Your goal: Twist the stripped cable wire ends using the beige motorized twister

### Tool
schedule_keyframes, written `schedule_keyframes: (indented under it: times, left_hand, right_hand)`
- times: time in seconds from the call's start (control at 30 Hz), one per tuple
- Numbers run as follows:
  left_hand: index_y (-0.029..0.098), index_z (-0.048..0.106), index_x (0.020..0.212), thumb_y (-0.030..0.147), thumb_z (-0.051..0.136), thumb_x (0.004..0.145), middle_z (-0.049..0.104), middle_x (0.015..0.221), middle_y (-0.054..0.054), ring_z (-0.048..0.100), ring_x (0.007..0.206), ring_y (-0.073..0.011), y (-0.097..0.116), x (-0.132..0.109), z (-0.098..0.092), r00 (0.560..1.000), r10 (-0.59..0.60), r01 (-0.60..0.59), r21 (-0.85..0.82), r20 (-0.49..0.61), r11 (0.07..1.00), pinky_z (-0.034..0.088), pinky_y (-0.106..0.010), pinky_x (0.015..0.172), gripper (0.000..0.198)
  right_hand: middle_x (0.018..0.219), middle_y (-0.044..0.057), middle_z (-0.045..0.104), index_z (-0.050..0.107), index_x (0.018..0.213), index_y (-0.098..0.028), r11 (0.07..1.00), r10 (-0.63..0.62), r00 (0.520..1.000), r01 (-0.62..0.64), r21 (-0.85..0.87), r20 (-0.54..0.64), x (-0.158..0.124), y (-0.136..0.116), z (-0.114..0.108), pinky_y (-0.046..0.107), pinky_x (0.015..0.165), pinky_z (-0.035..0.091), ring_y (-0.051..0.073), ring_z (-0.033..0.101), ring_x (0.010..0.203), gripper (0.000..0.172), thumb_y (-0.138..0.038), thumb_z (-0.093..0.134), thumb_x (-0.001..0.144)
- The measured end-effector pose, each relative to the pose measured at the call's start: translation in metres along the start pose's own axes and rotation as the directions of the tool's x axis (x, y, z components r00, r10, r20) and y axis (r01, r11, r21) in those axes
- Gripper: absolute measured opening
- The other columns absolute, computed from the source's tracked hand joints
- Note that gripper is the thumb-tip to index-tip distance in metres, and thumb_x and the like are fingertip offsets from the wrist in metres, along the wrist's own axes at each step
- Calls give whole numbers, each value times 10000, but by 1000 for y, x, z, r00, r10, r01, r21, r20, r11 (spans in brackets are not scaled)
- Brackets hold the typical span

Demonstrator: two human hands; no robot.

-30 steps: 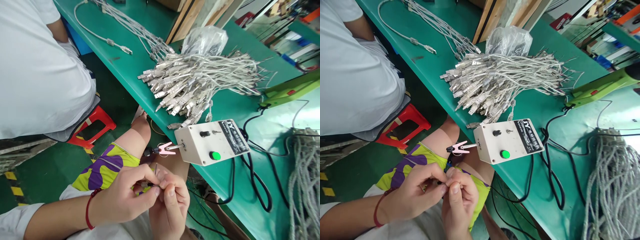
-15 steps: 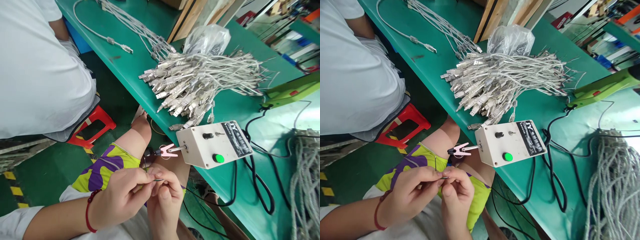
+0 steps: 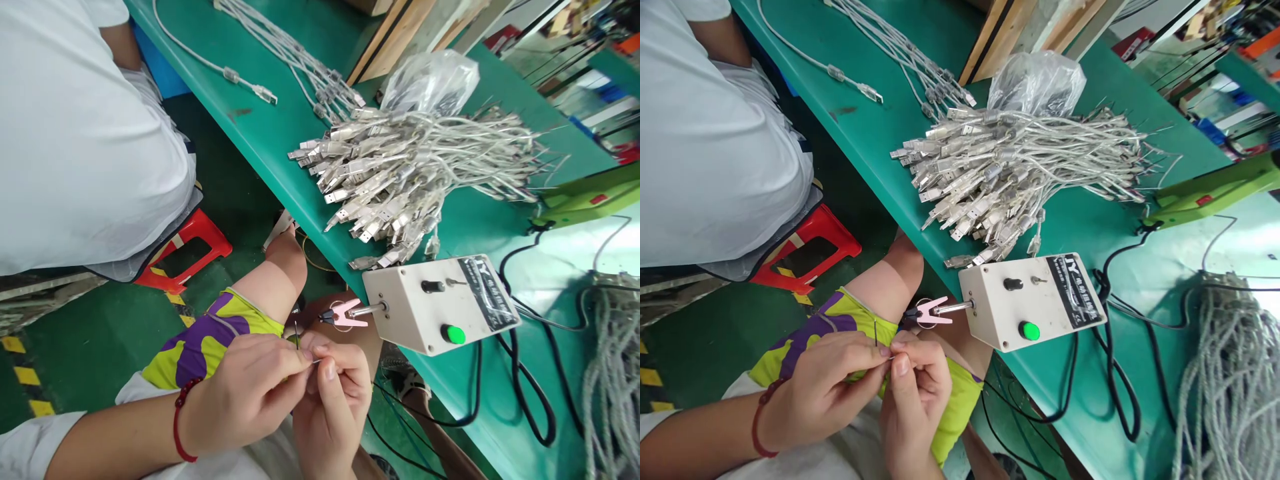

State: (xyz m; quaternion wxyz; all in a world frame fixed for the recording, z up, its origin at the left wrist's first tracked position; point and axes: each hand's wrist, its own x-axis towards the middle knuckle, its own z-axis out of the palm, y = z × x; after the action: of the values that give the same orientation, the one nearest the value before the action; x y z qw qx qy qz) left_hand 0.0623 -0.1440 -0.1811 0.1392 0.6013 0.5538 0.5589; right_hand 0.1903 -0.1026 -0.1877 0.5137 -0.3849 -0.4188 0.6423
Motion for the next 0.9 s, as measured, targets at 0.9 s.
schedule_keyframes:
  times: [0.9]
  left_hand:
    - [257, 651, 1126, 139, 698, 1068, 775, 861, 34, 648, 587, -83, -1, 11, -2, 961, -274, 270, -229, 15, 935, 531, -140, 575, 139]
  right_hand:
    - [504, -52, 587, 934, 878, -306, 993, 119, 993, -119, -28, -1, 15, -6, 0, 196, 388, 213, 55, 270, 363, 176, -456, 1025, 894]
